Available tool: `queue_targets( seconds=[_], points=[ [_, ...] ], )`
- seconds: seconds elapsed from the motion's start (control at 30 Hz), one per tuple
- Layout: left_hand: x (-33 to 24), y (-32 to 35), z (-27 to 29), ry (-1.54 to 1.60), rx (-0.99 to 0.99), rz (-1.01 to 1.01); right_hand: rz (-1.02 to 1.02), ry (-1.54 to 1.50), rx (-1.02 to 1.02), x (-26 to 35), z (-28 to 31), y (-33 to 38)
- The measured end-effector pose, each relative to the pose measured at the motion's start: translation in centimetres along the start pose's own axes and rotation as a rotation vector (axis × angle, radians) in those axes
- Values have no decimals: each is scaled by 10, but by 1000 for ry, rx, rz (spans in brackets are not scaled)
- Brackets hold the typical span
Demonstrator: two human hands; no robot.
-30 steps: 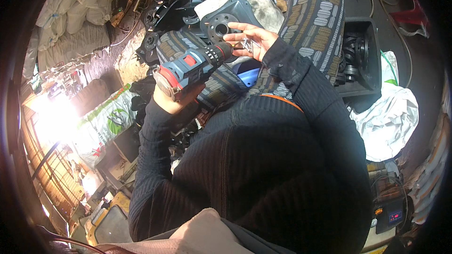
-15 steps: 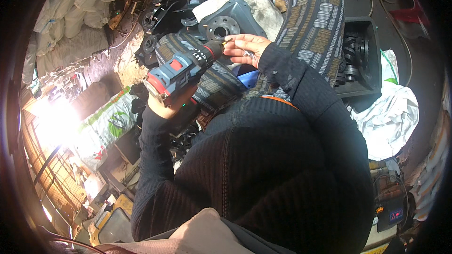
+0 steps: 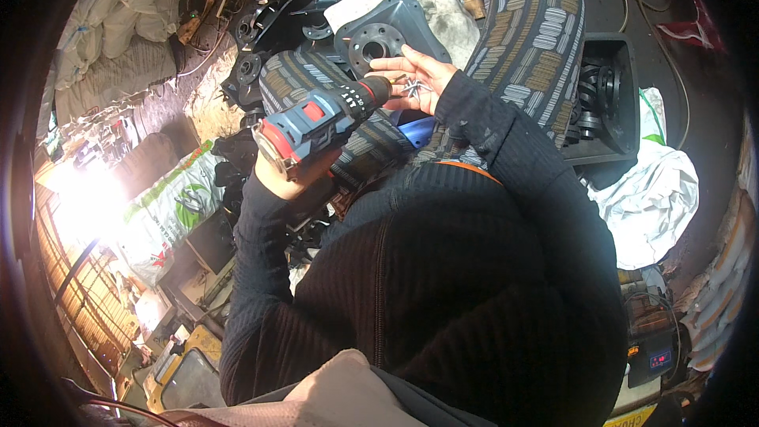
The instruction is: The person uses a cordless drill to drive screws into black plastic parts placed on a patterned cushion. They repeatedly pick up parts, align them, and drill, then set the finished parts aside.
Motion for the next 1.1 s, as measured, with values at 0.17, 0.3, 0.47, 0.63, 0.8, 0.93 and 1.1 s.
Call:
queue_targets(
  seconds=[0.17,0.3,0.47,0.63,0.8,0.93,1.1],
  points=[
    [-8,-1,7,-277,-67,-184,33,8,-3,2,5,0],
    [-9,8,12,-463,-155,-245,44,133,-130,1,6,9],
    [4,7,13,-411,-99,-210,21,136,-243,-1,11,8],
    [-1,15,11,-288,-51,-129,-44,93,-207,-12,12,10],
    [15,11,4,-273,-42,-98,20,52,-330,-25,33,13],
    [8,-5,15,-164,-118,-38,234,78,-674,-17,54,4],
    [13,-23,17,-63,-42,55,233,237,-787,3,57,-20]
  ],
)
Point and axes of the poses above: each hand's wrist, its own y-axis away from the middle knuckle, its own z-axis out of the back of the hand, x = y × z, the point moved 4 cm from there along -y, towards the middle knuckle, and after that the axes turned 8 degrees about x, right-handed, at the moved point
